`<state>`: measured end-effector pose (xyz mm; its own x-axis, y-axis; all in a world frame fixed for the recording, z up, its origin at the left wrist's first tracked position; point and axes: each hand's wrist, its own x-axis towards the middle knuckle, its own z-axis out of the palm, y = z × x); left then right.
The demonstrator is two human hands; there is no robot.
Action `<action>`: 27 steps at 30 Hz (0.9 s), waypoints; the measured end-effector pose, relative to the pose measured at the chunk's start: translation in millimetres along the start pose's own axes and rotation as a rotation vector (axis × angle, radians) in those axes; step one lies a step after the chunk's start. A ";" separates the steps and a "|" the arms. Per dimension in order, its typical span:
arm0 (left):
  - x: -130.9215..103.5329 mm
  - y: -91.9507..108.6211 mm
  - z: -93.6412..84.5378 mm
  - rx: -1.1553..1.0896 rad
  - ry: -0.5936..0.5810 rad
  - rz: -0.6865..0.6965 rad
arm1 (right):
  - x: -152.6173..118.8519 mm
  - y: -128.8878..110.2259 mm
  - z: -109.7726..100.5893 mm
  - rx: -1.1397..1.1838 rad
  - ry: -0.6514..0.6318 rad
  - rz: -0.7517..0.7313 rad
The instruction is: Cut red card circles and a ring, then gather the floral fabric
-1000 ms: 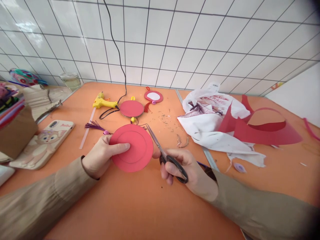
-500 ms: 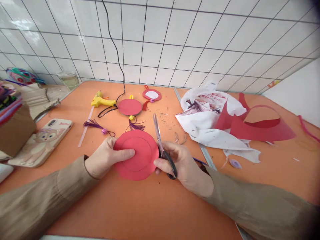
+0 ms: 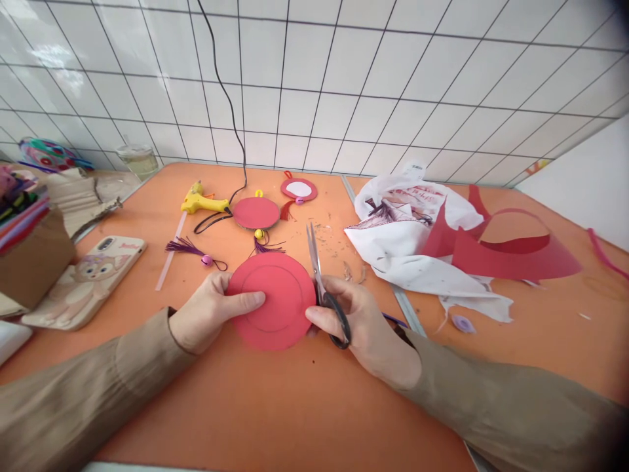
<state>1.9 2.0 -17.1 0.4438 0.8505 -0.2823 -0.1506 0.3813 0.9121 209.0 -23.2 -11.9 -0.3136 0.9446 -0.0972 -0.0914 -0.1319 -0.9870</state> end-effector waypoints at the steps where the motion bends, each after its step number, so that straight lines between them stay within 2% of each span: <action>1: -0.5 0.4 0.1 0.011 -0.003 -0.007 | 0.1 -0.8 0.5 0.005 0.017 -0.015; 6: -3.2 2.7 1.4 0.095 -0.045 -0.059 | 1.9 -2.8 2.6 -0.064 0.119 0.004; 10: -2.4 3.5 2.8 0.122 -0.011 -0.003 | 4.7 0.5 1.1 -0.041 0.185 -0.015; 14: -1.7 1.4 5.4 0.162 -0.041 0.016 | 6.2 3.0 -0.1 -0.010 0.261 -0.083; 17: -1.6 -2.1 7.2 0.103 0.029 0.039 | 5.0 2.4 1.7 -0.014 0.248 -0.087; 20: -1.3 -4.6 7.3 0.035 0.124 0.068 | 2.9 1.4 4.2 0.001 0.182 -0.093; 27: -3.4 -5.1 8.3 0.053 0.158 0.120 | 2.4 4.0 5.0 0.022 0.106 -0.062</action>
<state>8.5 -5.8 -18.4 0.2811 0.9365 -0.2097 -0.1456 0.2576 0.9552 203.2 -23.0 -15.4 -0.2054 0.9774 -0.0497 -0.1287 -0.0773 -0.9887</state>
